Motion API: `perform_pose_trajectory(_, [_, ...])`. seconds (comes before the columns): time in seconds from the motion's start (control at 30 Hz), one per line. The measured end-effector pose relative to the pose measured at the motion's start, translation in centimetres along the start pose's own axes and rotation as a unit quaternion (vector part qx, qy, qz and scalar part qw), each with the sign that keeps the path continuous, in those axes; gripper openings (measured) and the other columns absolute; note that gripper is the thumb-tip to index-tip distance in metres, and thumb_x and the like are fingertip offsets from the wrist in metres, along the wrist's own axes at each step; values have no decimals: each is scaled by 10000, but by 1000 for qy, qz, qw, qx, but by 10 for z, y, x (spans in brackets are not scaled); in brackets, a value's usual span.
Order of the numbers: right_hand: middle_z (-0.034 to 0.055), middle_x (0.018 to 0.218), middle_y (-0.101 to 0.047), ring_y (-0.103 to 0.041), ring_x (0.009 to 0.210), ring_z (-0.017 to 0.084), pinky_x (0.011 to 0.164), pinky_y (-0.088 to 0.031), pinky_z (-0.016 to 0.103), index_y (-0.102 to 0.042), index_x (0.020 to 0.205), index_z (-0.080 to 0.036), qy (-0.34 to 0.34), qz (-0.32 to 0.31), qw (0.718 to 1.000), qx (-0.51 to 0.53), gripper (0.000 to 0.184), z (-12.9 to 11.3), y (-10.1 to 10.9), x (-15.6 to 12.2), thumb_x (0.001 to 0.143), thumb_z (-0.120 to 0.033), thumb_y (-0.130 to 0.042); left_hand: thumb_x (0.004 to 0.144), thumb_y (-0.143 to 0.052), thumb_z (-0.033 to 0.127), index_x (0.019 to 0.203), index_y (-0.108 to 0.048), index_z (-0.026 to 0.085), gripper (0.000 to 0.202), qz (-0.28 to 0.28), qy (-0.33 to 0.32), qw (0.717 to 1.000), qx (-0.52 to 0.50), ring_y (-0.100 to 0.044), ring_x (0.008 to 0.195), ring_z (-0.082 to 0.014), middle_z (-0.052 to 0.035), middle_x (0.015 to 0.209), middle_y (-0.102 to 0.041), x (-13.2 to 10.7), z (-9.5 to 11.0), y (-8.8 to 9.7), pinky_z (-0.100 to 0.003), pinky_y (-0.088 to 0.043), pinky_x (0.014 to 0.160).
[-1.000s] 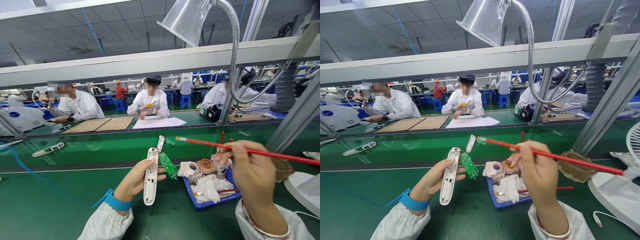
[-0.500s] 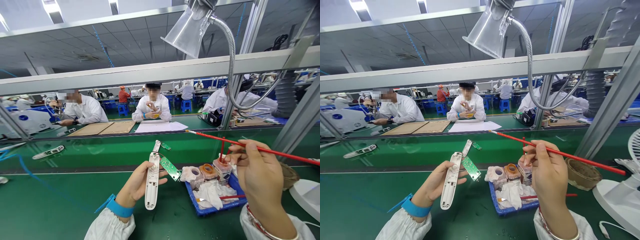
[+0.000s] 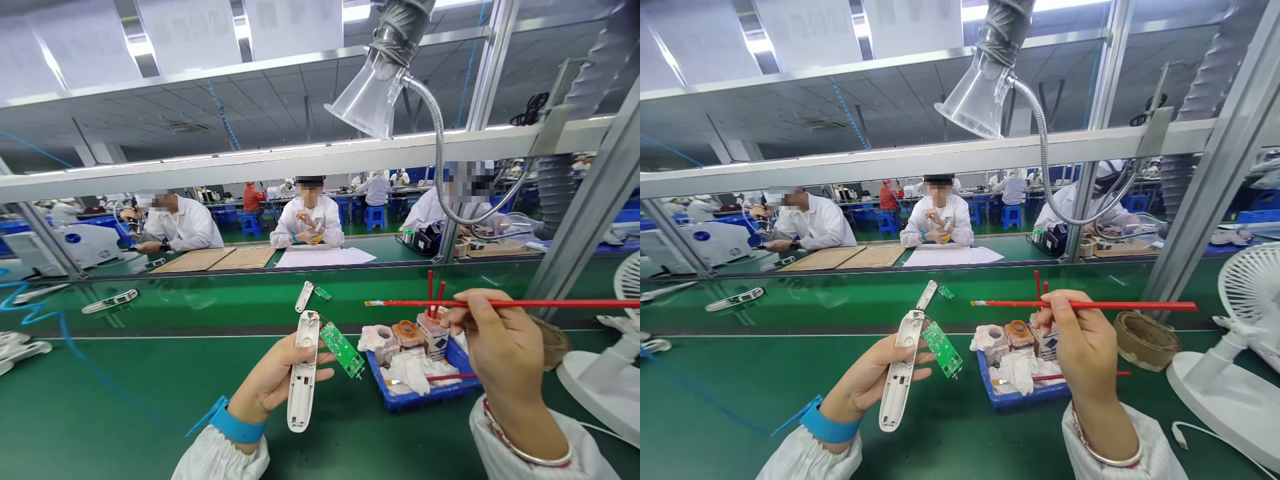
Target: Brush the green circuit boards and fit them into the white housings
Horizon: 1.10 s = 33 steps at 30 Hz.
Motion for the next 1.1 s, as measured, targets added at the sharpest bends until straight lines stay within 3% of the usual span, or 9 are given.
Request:
perform_pose_trajectory(0.13, [-13, 590, -589, -563, 561, 130, 526, -475, 247, -642, 810, -199, 35, 6, 999, -30, 167, -16, 3, -11, 863, -342, -574, 698, -672, 34, 939, -613, 125, 264, -15, -6, 1000, -13, -669, 884, -280, -51, 793, -668, -11, -2, -12, -453, -550, 786])
perform_pose_trajectory(0.27, [-2, 694, -629, -596, 646, 141, 611, -491, 272, -675, 840, -217, 162, 20, 980, -115, 117, -44, 6, -26, 858, -293, -589, 735, -638, 84, 896, -622, 103, 163, -18, -6, 998, -63, -670, 873, -277, -73, 803, -678, -16, -1, -29, -447, -535, 818])
perform_pose_trajectory(0.37, [15, 813, -677, -640, 710, 176, 661, -512, 319, -658, 967, -233, 187, -14, 973, -134, 136, -53, 3, -33, 862, -277, -584, 804, -577, 182, 899, -622, 86, 142, -29, -3, 992, -121, -664, 893, -274, -91, 802, -681, -15, -1, -47, -438, -511, 865])
perform_pose_trajectory(0.53, [16, 908, -707, -677, 766, 183, 681, -526, 320, -557, 977, -250, 163, -104, 961, -198, 113, -49, -16, -45, 931, -295, -464, 842, -534, 305, 904, -614, 125, 207, -70, 7, 979, -194, -620, 1008, -276, -85, 854, -675, -14, -4, -73, -431, -465, 935])
perform_pose_trajectory(0.63, [20, 989, -690, -658, 864, 175, 722, -518, 306, -462, 898, -246, 203, -183, 938, -213, 87, -45, -35, -57, 888, -240, -549, 846, -527, 330, 904, -612, 131, 225, -67, 16, 978, -199, -617, 997, -266, -83, 859, -667, -15, -12, -78, -424, -453, 940])
perform_pose_trajectory(0.73, [34, 996, -663, -595, 975, 190, 802, -487, 352, -422, 896, -245, 271, -274, 901, -198, 214, -42, -53, -74, 839, -151, -605, 857, -508, 339, 848, -607, 118, 242, -82, 26, 977, -197, -644, 830, -217, -74, 779, -647, -18, -21, -83, -358, -504, 812])
perform_pose_trajectory(0.83, [52, 938, -631, -543, 978, 216, 814, -456, 403, -438, 893, -231, 295, -343, 866, -213, 196, -38, -67, -87, 839, -110, -582, 870, -482, 306, 811, -599, 112, 234, -125, 35, 970, -203, -604, 611, -139, -39, 671, -606, -22, -29, -91, -254, -487, 601])
perform_pose_trajectory(0.97, [78, 896, -592, -508, 892, 236, 753, -428, 419, -470, 856, -195, 295, -366, 835, -286, 121, -33, -75, -93, 843, -117, -561, 875, -468, 270, 856, -620, 93, 235, -141, 39, 970, -195, -610, 606, -126, -41, 694, -631, -25, -35, -98, -225, -470, 585])
perform_pose_trajectory(1.1, [48, 786, -577, -493, 778, 210, 695, -410, 389, -442, 802, -192, 294, -364, 834, -293, 147, -29, -78, -93, 843, -80, -528, 892, -436, 253, 897, -636, 88, 259, -134, 19, 973, -189, -630, 681, -148, -57, 734, -654, -25, -35, -102, -246, -483, 672])
Point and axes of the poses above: each hand's wrist, its own x-axis towards the middle knuckle, its own y-axis out of the back of the hand, z = x × y, the point moved 6 cm from there along x, towards the middle knuckle
